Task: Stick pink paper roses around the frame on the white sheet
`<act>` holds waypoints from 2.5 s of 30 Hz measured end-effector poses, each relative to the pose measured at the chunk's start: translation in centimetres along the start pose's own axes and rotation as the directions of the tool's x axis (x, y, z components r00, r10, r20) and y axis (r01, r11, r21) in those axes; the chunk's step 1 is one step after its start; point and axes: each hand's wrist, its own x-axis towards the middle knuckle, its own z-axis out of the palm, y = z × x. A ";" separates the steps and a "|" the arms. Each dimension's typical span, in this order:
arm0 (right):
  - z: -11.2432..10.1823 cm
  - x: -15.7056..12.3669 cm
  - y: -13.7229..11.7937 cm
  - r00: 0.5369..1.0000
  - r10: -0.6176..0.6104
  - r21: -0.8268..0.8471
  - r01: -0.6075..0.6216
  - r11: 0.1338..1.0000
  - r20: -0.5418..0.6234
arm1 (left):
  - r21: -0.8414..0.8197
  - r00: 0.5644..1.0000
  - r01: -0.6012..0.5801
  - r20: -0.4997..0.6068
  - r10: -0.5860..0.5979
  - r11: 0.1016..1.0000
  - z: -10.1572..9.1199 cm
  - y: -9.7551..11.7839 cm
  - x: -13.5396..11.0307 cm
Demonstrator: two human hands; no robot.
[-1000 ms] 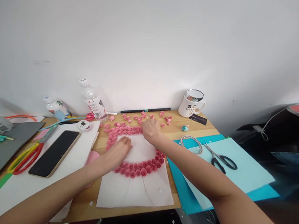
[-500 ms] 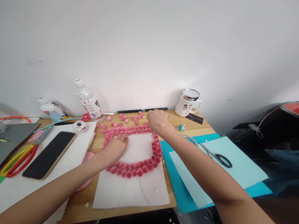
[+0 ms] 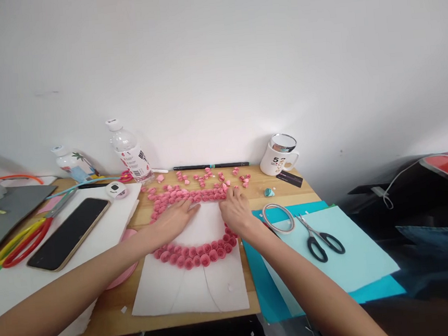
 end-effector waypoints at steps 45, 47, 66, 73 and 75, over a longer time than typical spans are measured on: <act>9.7 -12.4 -6.1 0.775 0.473 0.904 0.307 0.297 -0.419 | -0.515 0.944 0.322 0.238 -0.229 0.794 -0.4 5.3 9.1; 9.6 -12.4 -6.2 0.769 0.470 0.899 0.336 0.280 -0.434 | -0.527 0.948 0.314 0.226 -0.226 0.790 -0.4 5.4 9.0; 9.7 -12.6 -6.3 0.732 0.340 0.793 0.448 0.414 -0.591 | -0.528 0.957 0.291 0.150 -0.250 0.798 -0.8 5.8 8.6; 9.8 -12.6 -6.4 0.733 0.320 0.782 0.454 0.427 -0.600 | -0.548 0.965 0.259 0.117 -0.234 0.795 -0.5 5.7 8.4; 9.8 -12.6 -6.4 0.735 0.317 0.780 0.449 0.435 -0.599 | -0.565 0.967 0.252 0.113 -0.228 0.786 -0.4 5.6 8.2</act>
